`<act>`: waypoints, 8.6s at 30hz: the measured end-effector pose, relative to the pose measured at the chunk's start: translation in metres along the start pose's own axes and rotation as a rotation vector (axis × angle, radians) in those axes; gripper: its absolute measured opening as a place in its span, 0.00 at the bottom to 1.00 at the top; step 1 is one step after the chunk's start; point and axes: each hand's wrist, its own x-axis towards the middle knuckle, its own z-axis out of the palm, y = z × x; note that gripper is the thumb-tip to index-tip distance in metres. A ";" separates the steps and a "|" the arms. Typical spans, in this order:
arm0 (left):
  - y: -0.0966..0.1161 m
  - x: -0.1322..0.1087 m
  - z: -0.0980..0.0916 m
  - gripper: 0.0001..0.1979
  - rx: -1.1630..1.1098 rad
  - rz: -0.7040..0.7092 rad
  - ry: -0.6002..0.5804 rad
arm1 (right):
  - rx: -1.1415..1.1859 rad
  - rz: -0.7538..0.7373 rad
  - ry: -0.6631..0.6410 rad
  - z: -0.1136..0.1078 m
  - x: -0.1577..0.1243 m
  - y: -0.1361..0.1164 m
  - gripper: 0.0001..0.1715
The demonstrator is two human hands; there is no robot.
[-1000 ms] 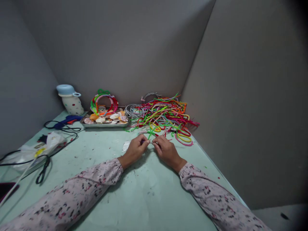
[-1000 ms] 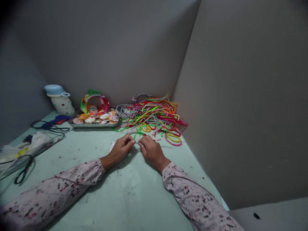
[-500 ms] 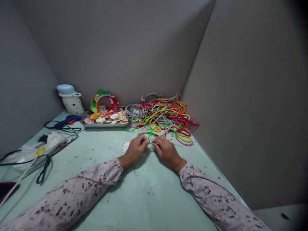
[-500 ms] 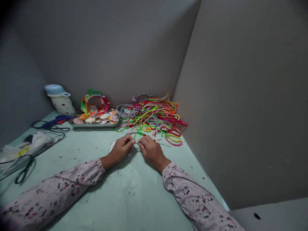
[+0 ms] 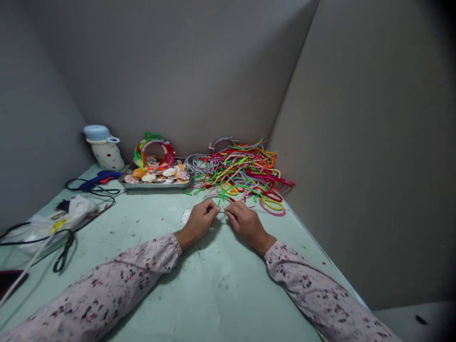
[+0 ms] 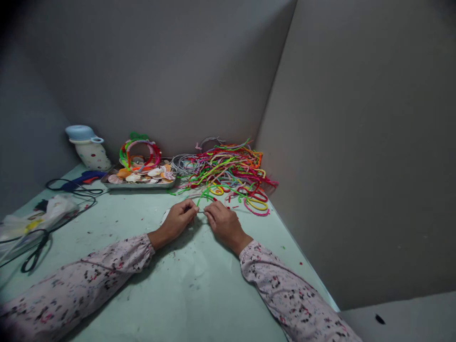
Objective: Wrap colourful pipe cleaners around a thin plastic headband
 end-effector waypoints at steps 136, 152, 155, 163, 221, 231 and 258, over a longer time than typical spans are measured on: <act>0.008 0.000 -0.001 0.08 0.289 0.191 -0.025 | 0.000 0.059 0.067 0.001 0.001 0.003 0.09; 0.008 -0.002 0.000 0.09 0.234 0.140 -0.021 | 0.001 0.060 0.071 0.001 0.002 0.005 0.09; 0.008 -0.001 0.000 0.09 0.244 0.127 -0.028 | -0.007 0.056 0.066 0.001 0.001 0.005 0.09; 0.002 0.001 0.000 0.09 0.212 0.095 -0.083 | -0.022 0.065 0.044 0.001 0.000 0.006 0.09; 0.002 0.000 -0.002 0.12 0.139 0.059 -0.126 | 0.002 0.068 0.064 0.001 0.001 0.006 0.10; 0.003 0.000 -0.003 0.14 0.107 0.047 -0.178 | 0.006 0.067 0.051 -0.001 0.001 0.004 0.10; 0.011 0.000 0.000 0.12 -0.110 0.035 0.046 | 0.330 0.359 0.189 0.002 0.002 0.012 0.11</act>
